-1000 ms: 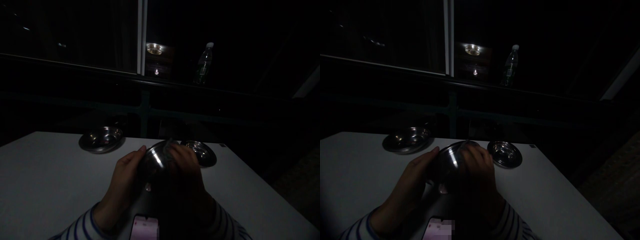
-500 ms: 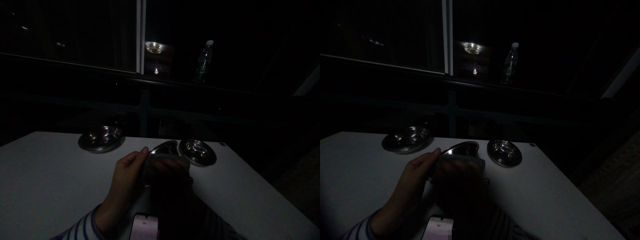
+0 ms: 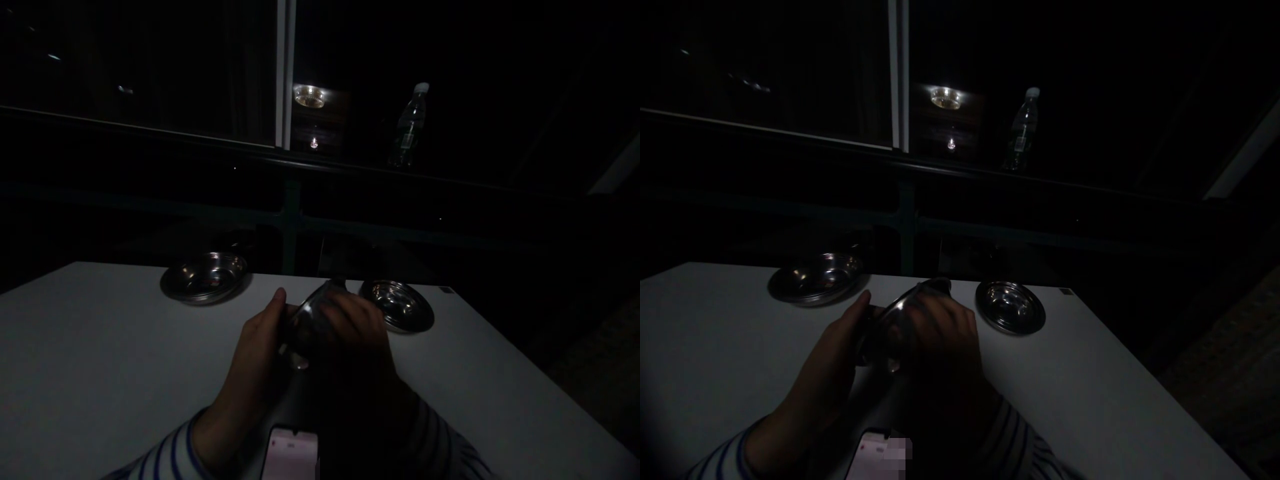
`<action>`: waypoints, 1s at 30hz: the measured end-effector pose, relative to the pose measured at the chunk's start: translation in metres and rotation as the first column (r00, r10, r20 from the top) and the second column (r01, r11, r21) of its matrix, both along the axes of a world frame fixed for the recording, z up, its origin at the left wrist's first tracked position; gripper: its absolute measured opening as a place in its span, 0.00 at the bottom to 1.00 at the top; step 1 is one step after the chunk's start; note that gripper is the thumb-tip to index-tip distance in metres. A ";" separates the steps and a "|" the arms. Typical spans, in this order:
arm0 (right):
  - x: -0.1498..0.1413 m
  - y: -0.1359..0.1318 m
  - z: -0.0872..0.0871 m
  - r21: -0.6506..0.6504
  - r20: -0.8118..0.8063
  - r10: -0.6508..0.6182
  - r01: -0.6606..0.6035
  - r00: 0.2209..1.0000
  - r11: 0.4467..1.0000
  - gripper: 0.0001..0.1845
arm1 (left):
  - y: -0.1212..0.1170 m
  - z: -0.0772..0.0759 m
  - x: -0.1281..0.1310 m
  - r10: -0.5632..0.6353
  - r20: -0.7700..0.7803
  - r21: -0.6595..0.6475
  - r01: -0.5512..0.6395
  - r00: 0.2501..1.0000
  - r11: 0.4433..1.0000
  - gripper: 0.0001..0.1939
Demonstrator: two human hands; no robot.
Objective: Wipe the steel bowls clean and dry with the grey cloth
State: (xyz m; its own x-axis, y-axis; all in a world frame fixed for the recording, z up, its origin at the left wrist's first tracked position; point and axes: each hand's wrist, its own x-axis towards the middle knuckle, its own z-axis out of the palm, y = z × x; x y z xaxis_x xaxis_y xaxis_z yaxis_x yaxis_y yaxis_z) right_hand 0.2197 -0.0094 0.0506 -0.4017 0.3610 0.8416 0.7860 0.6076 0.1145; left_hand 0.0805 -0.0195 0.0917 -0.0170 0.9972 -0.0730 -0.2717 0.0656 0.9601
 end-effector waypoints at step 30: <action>0.006 0.001 -0.001 -0.027 -0.088 0.045 -0.048 0.995 0.998 0.14 | 0.002 0.002 0.001 0.039 0.192 -0.144 -0.011 0.981 0.990 0.17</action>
State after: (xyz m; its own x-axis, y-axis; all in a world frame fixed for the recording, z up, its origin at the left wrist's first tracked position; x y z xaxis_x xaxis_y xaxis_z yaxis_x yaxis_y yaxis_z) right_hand 0.2256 -0.0087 0.0496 -0.3446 0.3686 0.8634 0.7629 0.6459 0.0288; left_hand 0.0815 -0.0176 0.0934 -0.0131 0.9760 -0.2176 -0.4552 0.1879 0.8703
